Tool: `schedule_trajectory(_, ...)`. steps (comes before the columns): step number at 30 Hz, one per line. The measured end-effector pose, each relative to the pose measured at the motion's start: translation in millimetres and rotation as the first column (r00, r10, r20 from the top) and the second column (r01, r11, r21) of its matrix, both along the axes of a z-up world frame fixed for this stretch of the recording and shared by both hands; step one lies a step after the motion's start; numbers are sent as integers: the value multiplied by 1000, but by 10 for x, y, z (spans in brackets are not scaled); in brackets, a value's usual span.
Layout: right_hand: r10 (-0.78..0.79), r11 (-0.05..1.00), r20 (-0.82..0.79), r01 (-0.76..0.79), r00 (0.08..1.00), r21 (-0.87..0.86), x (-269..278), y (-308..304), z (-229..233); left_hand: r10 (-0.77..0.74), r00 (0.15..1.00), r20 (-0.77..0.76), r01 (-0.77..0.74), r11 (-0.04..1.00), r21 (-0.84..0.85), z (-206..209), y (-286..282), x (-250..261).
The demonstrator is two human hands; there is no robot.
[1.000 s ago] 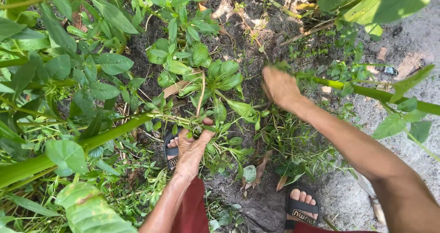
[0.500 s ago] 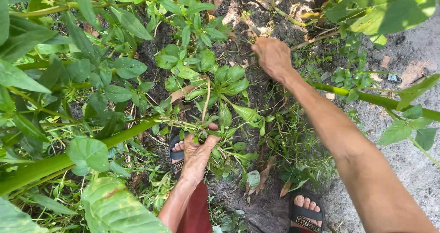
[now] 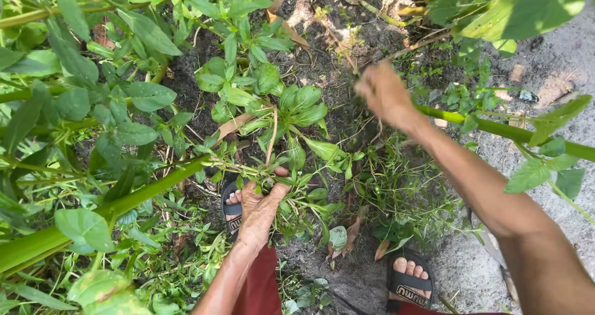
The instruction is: The person pulls weeds by hand from a garden bed, gathering them into a bundle and moving to adjacent areas to continue removing unwanted plants. The person uses both hands to grasp and uproot weeds, occasionally shifting position to reach new spots.
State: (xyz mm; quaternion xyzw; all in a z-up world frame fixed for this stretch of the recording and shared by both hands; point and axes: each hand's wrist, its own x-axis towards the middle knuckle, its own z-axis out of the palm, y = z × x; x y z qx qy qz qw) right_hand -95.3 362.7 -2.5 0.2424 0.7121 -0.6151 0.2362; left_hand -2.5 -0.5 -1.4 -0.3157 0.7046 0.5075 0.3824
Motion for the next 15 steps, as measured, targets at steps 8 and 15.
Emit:
schedule_trajectory(8,267,869,-687,140,675,475,-938,268,-642,544,220,810,-817,-351,457,459,67,-127)
schedule_trajectory(15,-246,868,-490,415,836,272,-1121,213,-110,456,140,879,-840,-415,349,415,-19,-92)
